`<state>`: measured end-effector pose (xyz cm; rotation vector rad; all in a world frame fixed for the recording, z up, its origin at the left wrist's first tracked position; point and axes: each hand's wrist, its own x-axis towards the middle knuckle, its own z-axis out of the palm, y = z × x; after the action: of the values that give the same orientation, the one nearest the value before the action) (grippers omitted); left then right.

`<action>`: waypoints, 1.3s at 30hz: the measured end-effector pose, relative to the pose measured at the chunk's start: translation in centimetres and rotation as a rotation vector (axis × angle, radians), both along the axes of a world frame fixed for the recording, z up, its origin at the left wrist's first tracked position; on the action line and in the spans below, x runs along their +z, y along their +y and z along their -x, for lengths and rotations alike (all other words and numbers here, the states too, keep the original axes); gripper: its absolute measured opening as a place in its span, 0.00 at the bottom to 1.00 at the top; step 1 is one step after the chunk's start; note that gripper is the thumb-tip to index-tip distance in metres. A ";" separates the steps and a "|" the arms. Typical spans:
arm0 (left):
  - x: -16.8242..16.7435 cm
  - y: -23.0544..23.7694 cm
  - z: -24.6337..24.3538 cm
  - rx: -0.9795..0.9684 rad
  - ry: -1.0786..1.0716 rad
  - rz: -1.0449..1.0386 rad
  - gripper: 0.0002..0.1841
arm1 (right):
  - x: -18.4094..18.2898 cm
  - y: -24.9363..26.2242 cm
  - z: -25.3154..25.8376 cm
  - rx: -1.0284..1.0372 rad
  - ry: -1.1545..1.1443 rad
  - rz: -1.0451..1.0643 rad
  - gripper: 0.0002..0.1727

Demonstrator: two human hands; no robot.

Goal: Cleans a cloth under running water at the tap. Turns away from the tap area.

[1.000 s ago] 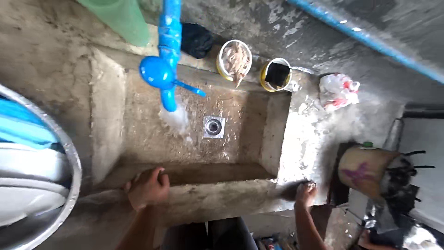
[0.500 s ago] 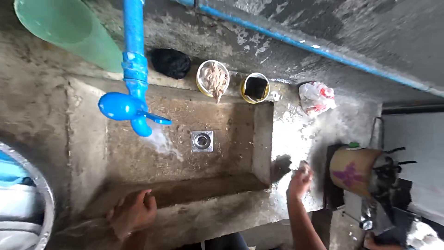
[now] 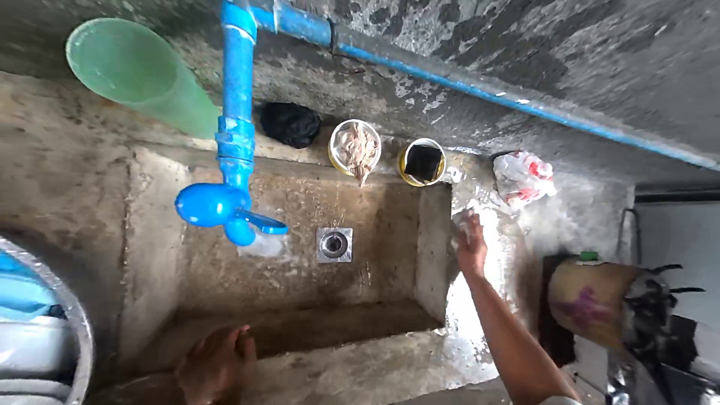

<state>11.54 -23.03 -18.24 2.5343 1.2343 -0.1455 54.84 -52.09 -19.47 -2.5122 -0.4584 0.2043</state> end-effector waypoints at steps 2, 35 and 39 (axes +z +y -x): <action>-0.1 0.2 0.2 0.007 0.008 0.028 0.23 | 1.0 1.2 0.2 0.062 0.036 -0.195 0.20; -0.3 0.2 0.3 0.029 0.004 0.036 0.22 | 2.6 1.3 5.5 -0.150 0.075 -0.443 0.21; -0.7 0.3 0.4 0.035 0.003 -0.006 0.22 | 3.5 -7.5 3.2 -0.645 -0.057 -0.285 0.25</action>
<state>11.17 -22.77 -18.94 2.5170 1.2813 -0.1371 51.65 -59.62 -15.99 -2.2525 0.2939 -0.1722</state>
